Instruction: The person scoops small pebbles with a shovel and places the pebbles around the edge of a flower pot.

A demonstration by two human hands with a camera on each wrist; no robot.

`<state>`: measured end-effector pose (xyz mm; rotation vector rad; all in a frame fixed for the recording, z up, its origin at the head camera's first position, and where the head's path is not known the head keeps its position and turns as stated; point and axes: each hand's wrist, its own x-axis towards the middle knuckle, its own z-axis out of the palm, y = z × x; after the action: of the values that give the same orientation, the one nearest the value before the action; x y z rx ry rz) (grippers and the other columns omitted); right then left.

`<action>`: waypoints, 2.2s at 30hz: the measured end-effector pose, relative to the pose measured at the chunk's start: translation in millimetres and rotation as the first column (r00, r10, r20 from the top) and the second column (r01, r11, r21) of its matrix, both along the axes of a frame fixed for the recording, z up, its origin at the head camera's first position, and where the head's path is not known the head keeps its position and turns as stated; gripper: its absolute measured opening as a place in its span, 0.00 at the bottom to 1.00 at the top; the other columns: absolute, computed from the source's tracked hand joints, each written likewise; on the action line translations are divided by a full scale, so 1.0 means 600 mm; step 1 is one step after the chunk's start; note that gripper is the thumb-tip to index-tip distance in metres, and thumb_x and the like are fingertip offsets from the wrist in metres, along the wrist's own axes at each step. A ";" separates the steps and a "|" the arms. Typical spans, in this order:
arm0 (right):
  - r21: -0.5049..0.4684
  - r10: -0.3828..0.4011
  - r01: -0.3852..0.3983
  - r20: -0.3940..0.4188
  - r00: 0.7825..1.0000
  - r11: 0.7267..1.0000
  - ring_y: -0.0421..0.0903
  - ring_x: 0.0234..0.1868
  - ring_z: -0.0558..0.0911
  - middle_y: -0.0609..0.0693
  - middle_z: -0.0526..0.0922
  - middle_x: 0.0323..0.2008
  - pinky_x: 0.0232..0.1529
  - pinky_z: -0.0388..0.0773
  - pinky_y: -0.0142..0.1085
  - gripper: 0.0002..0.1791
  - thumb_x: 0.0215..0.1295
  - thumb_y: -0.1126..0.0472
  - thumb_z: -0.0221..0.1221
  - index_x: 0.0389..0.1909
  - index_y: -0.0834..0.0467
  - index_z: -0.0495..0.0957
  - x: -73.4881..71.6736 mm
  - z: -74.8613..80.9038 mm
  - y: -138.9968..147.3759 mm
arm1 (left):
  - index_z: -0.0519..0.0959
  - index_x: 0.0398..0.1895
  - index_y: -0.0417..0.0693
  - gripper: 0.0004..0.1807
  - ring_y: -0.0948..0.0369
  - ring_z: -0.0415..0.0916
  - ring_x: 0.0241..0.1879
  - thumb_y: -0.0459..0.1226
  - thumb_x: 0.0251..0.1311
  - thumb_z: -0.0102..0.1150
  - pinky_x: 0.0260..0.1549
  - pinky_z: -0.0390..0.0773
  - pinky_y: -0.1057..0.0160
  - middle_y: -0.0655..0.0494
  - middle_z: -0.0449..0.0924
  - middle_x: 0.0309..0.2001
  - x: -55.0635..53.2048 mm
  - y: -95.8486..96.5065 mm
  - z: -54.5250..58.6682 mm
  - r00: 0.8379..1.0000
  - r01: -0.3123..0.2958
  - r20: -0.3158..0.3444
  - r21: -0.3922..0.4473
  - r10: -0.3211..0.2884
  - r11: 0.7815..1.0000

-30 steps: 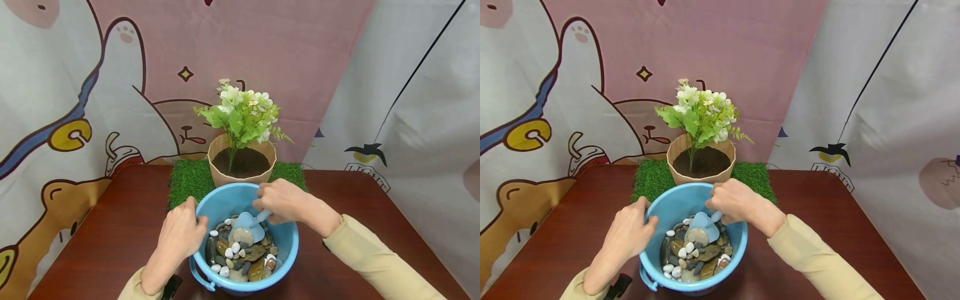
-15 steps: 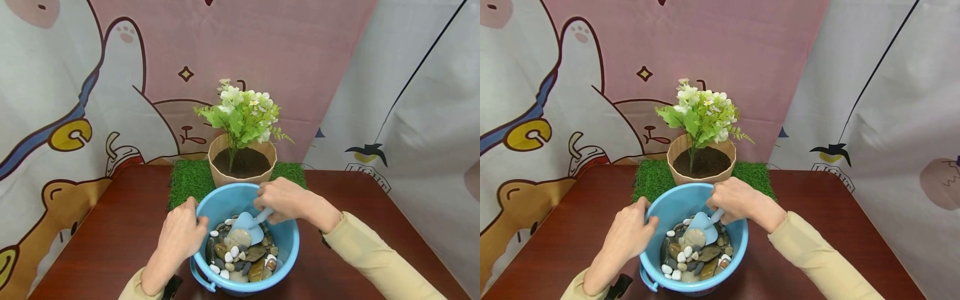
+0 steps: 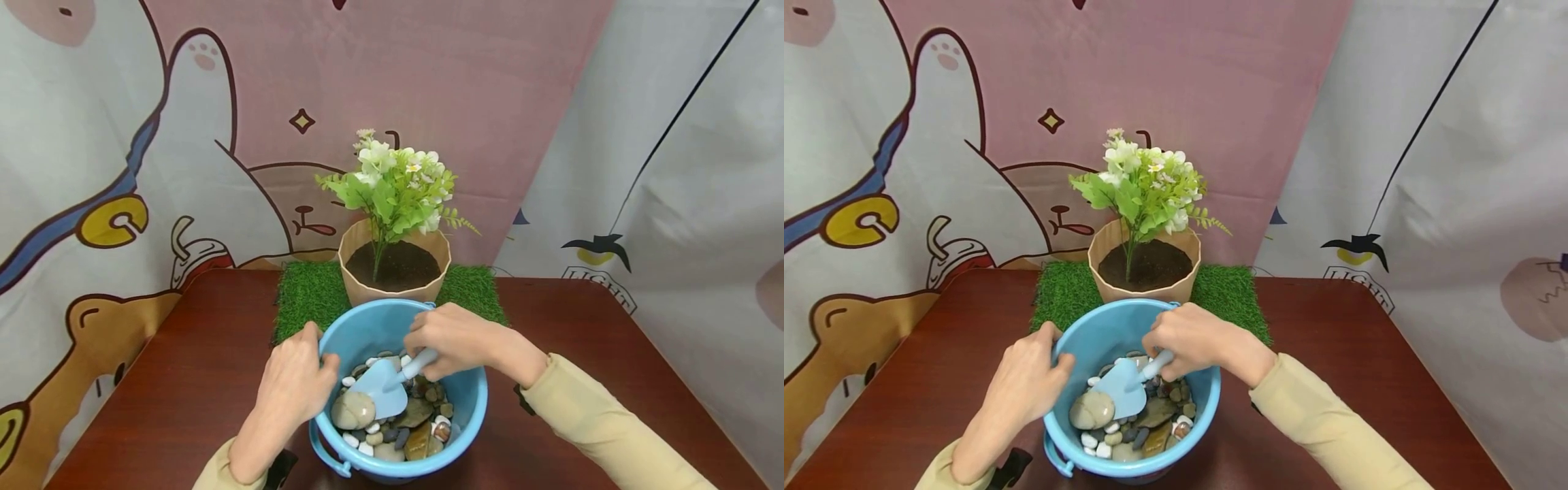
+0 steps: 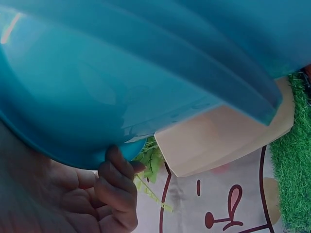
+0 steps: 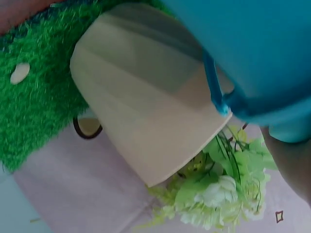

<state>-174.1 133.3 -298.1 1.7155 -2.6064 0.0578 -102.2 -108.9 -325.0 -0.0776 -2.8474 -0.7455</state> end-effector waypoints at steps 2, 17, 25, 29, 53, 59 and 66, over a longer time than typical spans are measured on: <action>0.002 0.001 -0.001 0.018 1.000 1.000 0.32 0.24 0.64 0.38 0.73 0.22 0.24 0.60 0.23 0.07 0.46 0.56 0.66 0.26 0.45 0.77 0.002 -0.004 -0.005 | 0.72 0.33 0.42 0.07 0.59 0.71 0.21 0.35 0.52 0.51 0.20 0.67 0.62 0.53 0.74 0.24 0.000 0.000 0.000 1.000 -0.002 0.005 0.002 0.002 1.000; -0.086 -0.082 0.089 0.082 0.993 0.992 0.31 0.24 0.65 0.37 0.73 0.25 0.25 0.61 0.24 0.08 0.47 0.56 0.66 0.29 0.44 0.77 0.007 0.015 0.022 | 0.76 0.43 0.39 0.15 0.55 0.71 0.32 0.37 0.53 0.54 0.28 0.72 0.56 0.50 0.75 0.33 0.005 0.005 -0.007 0.993 -0.095 -0.069 0.065 0.099 0.993; -0.138 -0.139 0.148 0.078 0.987 0.979 0.31 0.23 0.65 0.38 0.74 0.25 0.24 0.62 0.24 0.08 0.47 0.57 0.66 0.29 0.44 0.77 0.000 0.036 0.061 | 0.76 0.39 0.39 0.12 0.56 0.71 0.31 0.35 0.53 0.53 0.28 0.72 0.57 0.51 0.74 0.32 0.005 0.007 -0.008 0.993 -0.080 -0.078 0.070 0.086 0.994; -0.153 -0.182 0.190 0.063 0.981 0.970 0.31 0.22 0.66 0.37 0.75 0.24 0.23 0.63 0.25 0.08 0.47 0.57 0.66 0.28 0.44 0.78 -0.006 0.045 0.080 | 0.76 0.38 0.39 0.11 0.56 0.71 0.31 0.35 0.52 0.53 0.28 0.72 0.57 0.51 0.74 0.31 0.005 0.007 -0.009 0.992 -0.073 -0.094 0.064 0.079 0.995; -0.112 -0.488 0.490 0.046 0.872 0.865 0.37 0.17 0.65 0.41 0.72 0.15 0.20 0.62 0.32 0.03 0.50 0.58 0.66 0.26 0.48 0.80 -0.078 0.104 0.116 | 0.76 0.37 0.37 0.10 0.56 0.71 0.31 0.34 0.52 0.54 0.27 0.73 0.57 0.50 0.74 0.29 0.004 0.005 -0.009 0.991 -0.053 -0.124 0.033 0.056 0.998; -0.079 -0.555 0.556 0.040 0.831 0.827 0.40 0.17 0.64 0.44 0.73 0.16 0.19 0.60 0.33 0.03 0.50 0.56 0.65 0.26 0.50 0.81 -0.103 0.107 0.097 | 0.76 0.37 0.38 0.10 0.55 0.71 0.31 0.34 0.53 0.54 0.28 0.73 0.57 0.50 0.74 0.30 0.005 0.004 -0.010 0.991 -0.050 -0.119 0.029 0.053 0.998; -0.045 -0.621 0.621 0.017 0.784 0.783 0.43 0.19 0.71 0.46 0.77 0.19 0.21 0.66 0.35 0.06 0.52 0.53 0.65 0.24 0.51 0.82 -0.123 0.104 0.074 | 0.76 0.37 0.38 0.10 0.55 0.71 0.32 0.35 0.53 0.54 0.28 0.73 0.57 0.50 0.75 0.31 0.005 0.003 -0.010 0.992 -0.050 -0.116 0.025 0.052 0.998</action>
<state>-247.6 177.5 -235.5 0.7533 -2.9889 0.1064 -99.3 -107.2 -331.3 -0.0434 -2.7196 -0.7360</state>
